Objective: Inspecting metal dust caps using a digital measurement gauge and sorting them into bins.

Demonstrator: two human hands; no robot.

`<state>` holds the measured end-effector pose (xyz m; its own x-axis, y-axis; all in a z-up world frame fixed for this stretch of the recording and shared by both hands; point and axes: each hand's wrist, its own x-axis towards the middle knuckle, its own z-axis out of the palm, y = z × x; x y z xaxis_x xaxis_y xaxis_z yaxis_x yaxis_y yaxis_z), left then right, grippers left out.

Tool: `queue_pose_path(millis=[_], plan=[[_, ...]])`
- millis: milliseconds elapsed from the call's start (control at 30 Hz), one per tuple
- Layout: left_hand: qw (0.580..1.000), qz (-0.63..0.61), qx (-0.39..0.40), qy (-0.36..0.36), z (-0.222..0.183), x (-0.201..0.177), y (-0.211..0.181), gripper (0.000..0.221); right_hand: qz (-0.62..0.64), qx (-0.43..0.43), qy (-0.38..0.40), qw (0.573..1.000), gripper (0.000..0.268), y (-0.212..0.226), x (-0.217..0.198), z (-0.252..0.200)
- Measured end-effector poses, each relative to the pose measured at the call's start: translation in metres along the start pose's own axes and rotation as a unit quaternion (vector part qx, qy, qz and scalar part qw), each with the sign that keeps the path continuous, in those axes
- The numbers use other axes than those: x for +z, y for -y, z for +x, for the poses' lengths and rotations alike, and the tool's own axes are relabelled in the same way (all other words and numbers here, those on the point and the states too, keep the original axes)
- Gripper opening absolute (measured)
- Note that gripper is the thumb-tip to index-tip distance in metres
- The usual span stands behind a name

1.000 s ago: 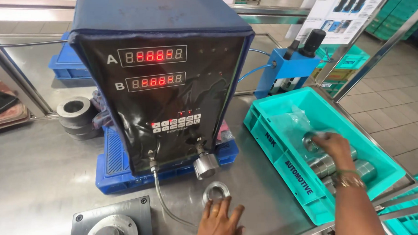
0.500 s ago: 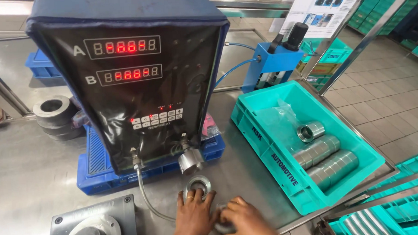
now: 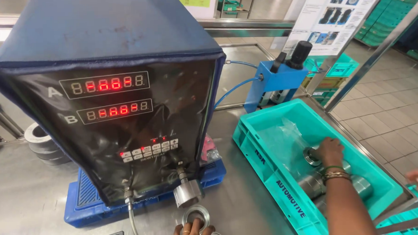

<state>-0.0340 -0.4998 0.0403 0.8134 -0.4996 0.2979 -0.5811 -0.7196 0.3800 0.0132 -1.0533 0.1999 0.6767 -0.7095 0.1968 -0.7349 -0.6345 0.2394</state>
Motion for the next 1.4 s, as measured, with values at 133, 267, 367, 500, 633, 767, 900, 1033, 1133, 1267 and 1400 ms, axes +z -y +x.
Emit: queue_pose_path(millis=[133, 267, 367, 500, 633, 767, 900, 1033, 1133, 1267, 1400], plan=[[0.998, -0.009, -0.011, 0.059, 0.005, -0.011, -0.003, 0.033, 0.182, 0.024, 0.084, 0.979, 0.1, -0.013, 0.006, 0.007], [0.983, -0.035, -0.021, 0.181, 0.008, -0.055, -0.011, 0.04, 0.285, -0.025, 0.098, 0.953, 0.099, -0.024, 0.071, 0.035], [0.979, -0.016, -0.025, 0.199, 0.003, -0.052, -0.005, 0.043, 0.446, 0.085, 0.149, 0.878, 0.086, -0.007, 0.043, 0.025], [0.982, -0.042, -0.047, 0.178, 0.0, -0.116, -0.014, 0.062, 0.589, 0.031, 0.178, 0.788, 0.053, -0.001, -0.063, -0.029], [0.994, -0.046, -0.013, 0.102, -0.016, -0.128, -0.003, 0.048, 0.683, -0.067, 0.09, 0.722, 0.045, 0.031, -0.181, -0.172], [0.998, -0.043, 0.011, 0.043, -0.03, -0.148, -0.01, 0.039, 0.613, -0.171, 0.086, 0.766, 0.049, 0.109, -0.154, -0.299], [0.999, -0.014, 0.036, -0.033, -0.059, -0.179, -0.021, 0.05, 0.333, -0.228, 0.056, 0.913, 0.05, 0.189, -0.169, -0.389], [0.994, -0.056, 0.082, -0.051, -0.106, -0.186, -0.025, 0.046, 0.309, -0.38, -0.148, 0.859, 0.047, 0.211, -0.175, -0.424], [0.994, -0.063, 0.084, -0.017, -0.134, -0.185, -0.02, 0.051, 0.325, -0.389, -0.148, 0.849, 0.043, 0.206, -0.143, -0.417], [0.991, -0.103, 0.073, -0.037, -0.148, -0.208, -0.01, 0.052, 0.407, -0.242, 0.007, 0.881, 0.029, 0.18, -0.115, -0.4], [0.985, -0.122, 0.124, 0.014, -0.165, -0.21, 0.004, 0.04, 0.374, -0.206, -0.021, 0.904, 0.029, 0.164, -0.11, -0.404]])
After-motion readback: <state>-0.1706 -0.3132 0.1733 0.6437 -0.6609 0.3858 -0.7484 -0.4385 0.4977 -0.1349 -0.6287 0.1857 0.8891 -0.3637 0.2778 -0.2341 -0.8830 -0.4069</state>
